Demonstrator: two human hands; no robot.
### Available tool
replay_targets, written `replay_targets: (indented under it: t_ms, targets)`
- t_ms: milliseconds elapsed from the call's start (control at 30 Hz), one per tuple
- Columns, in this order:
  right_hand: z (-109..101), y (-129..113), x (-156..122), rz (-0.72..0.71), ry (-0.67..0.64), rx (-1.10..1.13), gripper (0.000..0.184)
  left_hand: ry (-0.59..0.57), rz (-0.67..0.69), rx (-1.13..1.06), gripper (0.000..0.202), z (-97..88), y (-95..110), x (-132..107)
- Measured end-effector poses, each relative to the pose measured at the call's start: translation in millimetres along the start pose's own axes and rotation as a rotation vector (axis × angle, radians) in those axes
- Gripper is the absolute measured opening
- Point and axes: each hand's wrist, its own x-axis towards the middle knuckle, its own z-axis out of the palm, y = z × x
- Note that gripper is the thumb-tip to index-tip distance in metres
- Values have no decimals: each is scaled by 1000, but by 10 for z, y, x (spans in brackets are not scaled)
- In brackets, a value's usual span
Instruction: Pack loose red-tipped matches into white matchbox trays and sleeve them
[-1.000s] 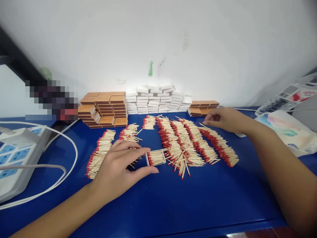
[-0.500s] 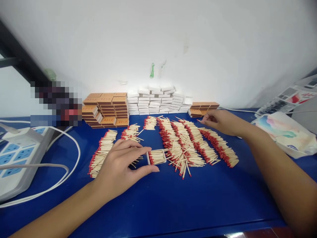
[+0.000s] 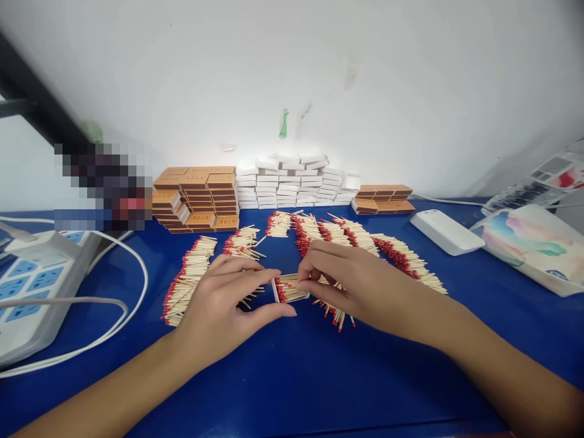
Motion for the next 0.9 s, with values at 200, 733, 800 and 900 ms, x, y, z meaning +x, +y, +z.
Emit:
replay_targets:
  t_ms: [200,733,800,900]
  targets:
    - [27,-17,32,5,-29,-36,16,-5,3,6,41,5,5,2]
    - [-23,16,14,-14,-29,-83,13,-1,-2,-6,42,-6,-10,-6]
    - [-8,12,17,-18,-44,-74,13,1,-2,-6,42,-1,-10,-10]
    - [12,0,14,-7,-53,-65,13,-5,-4,-5,42,-1,-6,-6]
